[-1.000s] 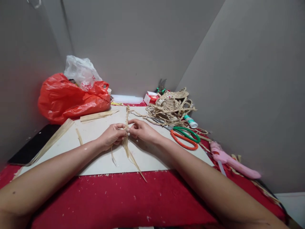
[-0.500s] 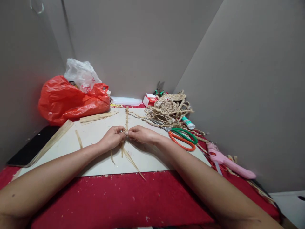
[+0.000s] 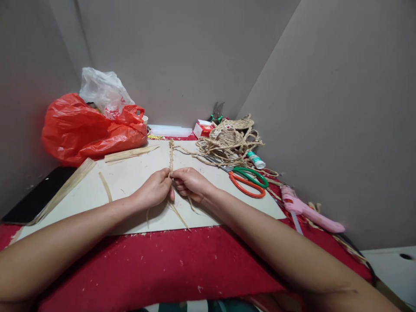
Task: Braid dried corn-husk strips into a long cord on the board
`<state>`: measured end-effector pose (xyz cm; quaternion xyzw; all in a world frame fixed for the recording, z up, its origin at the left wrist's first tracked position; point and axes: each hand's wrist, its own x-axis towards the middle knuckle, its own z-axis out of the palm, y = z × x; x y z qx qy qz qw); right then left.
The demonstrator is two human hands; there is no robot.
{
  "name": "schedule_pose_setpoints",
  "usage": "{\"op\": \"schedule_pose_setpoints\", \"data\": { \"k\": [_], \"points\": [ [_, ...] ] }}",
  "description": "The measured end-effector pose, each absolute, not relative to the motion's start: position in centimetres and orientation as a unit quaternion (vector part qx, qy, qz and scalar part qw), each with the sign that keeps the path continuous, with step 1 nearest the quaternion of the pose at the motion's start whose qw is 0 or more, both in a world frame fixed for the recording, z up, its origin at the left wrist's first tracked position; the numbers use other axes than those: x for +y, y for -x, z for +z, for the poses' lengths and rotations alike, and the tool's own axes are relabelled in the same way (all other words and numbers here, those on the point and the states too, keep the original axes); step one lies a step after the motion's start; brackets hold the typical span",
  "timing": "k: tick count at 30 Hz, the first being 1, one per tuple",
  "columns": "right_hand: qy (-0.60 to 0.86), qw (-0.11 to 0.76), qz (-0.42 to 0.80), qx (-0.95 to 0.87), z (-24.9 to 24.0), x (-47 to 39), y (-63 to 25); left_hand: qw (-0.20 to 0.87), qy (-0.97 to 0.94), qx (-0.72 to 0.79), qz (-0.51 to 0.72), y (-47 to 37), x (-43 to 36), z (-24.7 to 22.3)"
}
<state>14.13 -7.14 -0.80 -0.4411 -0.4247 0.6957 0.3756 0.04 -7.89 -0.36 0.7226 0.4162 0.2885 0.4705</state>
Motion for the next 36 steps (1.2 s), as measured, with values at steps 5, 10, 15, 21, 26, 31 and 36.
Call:
{"op": "schedule_pose_setpoints", "data": {
  "k": [5, 10, 15, 21, 26, 31, 36],
  "points": [
    [0.432, 0.36, 0.723, -0.4, -0.8, -7.1, -14.0, 0.492, -0.702, 0.42, 0.298, -0.2, -7.9, -1.2],
    [0.424, 0.361, 0.719, -0.416, -0.9, -7.3, -13.7, 0.485, -0.705, 0.416, 0.308, -0.3, -7.9, -1.5],
    [0.425, 0.36, 0.714, -0.426, -0.9, -7.3, -13.8, 0.512, -0.69, 0.436, 0.267, -0.6, -8.2, -0.8],
    [0.394, 0.351, 0.747, -0.405, -0.6, -7.0, -15.0, 0.576, -0.663, 0.447, 0.17, 0.5, -7.1, 1.9],
    [0.377, 0.314, 0.778, -0.392, -0.4, -6.3, -16.0, 0.434, -0.687, 0.504, 0.293, 2.2, -4.5, 1.8],
    [0.382, 0.302, 0.775, -0.402, -0.3, -6.0, -16.2, 0.601, -0.583, 0.432, 0.336, 1.1, -4.6, 0.2],
    [0.384, 0.271, 0.775, -0.422, -0.3, -5.8, -16.4, 0.685, -0.551, 0.389, 0.276, 0.3, -5.8, 0.2]
  ]
}}
